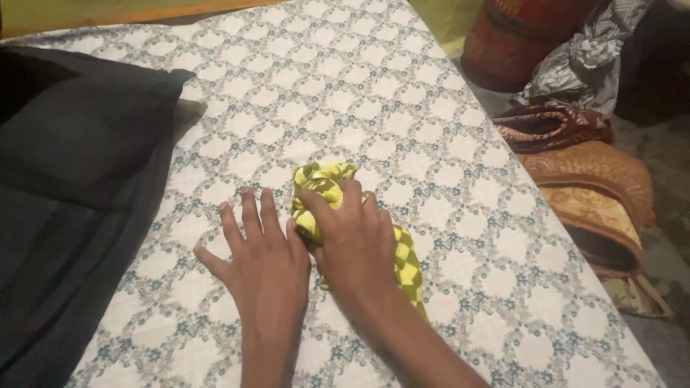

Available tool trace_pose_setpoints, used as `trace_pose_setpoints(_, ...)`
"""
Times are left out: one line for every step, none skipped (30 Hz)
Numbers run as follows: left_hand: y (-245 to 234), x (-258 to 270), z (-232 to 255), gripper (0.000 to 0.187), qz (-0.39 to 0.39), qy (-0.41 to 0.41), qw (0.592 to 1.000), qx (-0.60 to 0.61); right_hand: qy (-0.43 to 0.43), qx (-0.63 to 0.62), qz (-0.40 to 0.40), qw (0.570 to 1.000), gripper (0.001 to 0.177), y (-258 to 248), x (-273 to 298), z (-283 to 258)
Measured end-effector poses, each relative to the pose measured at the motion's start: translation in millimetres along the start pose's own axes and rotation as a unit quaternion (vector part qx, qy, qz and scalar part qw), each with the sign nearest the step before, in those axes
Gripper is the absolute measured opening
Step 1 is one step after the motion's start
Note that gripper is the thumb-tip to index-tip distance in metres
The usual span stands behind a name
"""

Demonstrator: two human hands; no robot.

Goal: The person wipes a patterned bedsheet with a yellow cloth, then folds a pillowcase and inserts a pillow. The person smooths the sheet and folds the pillowcase over the pillow.

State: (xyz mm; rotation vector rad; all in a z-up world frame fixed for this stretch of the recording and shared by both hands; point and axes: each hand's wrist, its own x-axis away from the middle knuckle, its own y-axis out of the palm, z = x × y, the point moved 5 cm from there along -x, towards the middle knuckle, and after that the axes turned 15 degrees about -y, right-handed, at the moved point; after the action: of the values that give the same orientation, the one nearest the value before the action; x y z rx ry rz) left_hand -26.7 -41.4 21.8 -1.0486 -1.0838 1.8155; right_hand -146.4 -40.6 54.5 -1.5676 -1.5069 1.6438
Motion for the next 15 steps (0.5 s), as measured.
trace_pose_setpoints(-1.7, -0.9, -0.9, 0.059, 0.000, -0.005, 1.000, 0.006, -0.011, 0.006, -0.005, 1.000, 0.045, -0.9, 0.0, 6.7)
trace_pose_setpoints(-2.0, -2.4, 1.2, 0.058, -0.002, -0.006, 1.000, 0.015, -0.018, 0.016, -0.009, 1.000, 0.043, -7.1, 1.4, 17.1)
trace_pose_setpoints(-1.7, -3.9, 3.0, 0.057, -0.003, -0.007, 1.000, 0.024, 0.227, -0.174, 0.003, 0.958, 0.036, -9.1, 13.0, 51.9)
trace_pose_setpoints(-1.2, -2.2, 4.3, 0.058, -0.002, -0.003, 1.000, 0.030, 0.448, -0.347, 0.014, 0.824, 0.031, -7.2, 33.9, 73.6)
trace_pose_setpoints(0.0, -0.3, 5.3, 0.058, -0.002, 0.000, 0.999, 0.037, 0.230, -0.007, -0.008, 0.973, 0.038, -44.3, 16.9, 84.8)
trace_pose_setpoints(-1.4, 0.6, 1.1, 0.059, 0.003, 0.001, 0.999, 0.037, 0.408, -0.190, 0.048, 0.892, 0.037, -55.2, 36.7, 110.4)
trace_pose_setpoints(-1.8, 1.6, -3.0, 0.059, 0.003, -0.007, 0.999, 0.034, 0.321, -0.048, 0.007, 0.946, 0.044, -75.9, 30.5, 120.8)
trace_pose_setpoints(-1.4, 0.5, -2.5, 0.059, 0.002, -0.008, 0.999, 0.034, 0.226, 0.097, -0.032, 0.969, 0.058, -95.8, 25.9, 129.9)
trace_pose_setpoints(-0.7, -0.3, -1.2, 0.059, 0.002, -0.009, 0.999, 0.034, 0.208, 0.123, -0.032, 0.970, 0.057, -108.3, 25.6, 137.9)
trace_pose_setpoints(-0.5, 3.2, -0.6, 0.058, 0.003, -0.007, 0.999, 0.032, 0.187, 0.148, -0.037, 0.970, 0.056, -117.7, 25.1, 140.3)
trace_pose_setpoints(-0.8, 6.5, 0.1, 0.058, 0.003, -0.005, 1.000, 0.029, 0.166, 0.173, -0.043, 0.970, 0.056, -121.5, 22.6, 135.8)
trace_pose_setpoints(-1.3, 3.4, 3.5, 0.057, 0.012, -0.003, 0.999, 0.031, 0.222, 0.045, 0.007, 0.974, 0.055, -119.1, 15.9, 134.7)
trace_pose_setpoints(-1.0, 0.1, 7.0, 0.057, 0.010, -0.003, 1.000, 0.029, 0.271, -0.085, 0.056, 0.957, 0.057, -108.3, 9.2, 125.2)
trace_pose_setpoints(-2.6, -0.9, 5.0, 0.057, 0.006, -0.004, 1.000, 0.020, 0.317, -0.221, 0.098, 0.917, 0.060, -88.7, 4.5, 103.8)
trace_pose_setpoints(-3.7, -2.0, 2.5, 0.058, 0.002, -0.004, 1.000, 0.012, 0.366, -0.356, 0.126, 0.851, 0.046, -65.1, -4.0, 83.8)
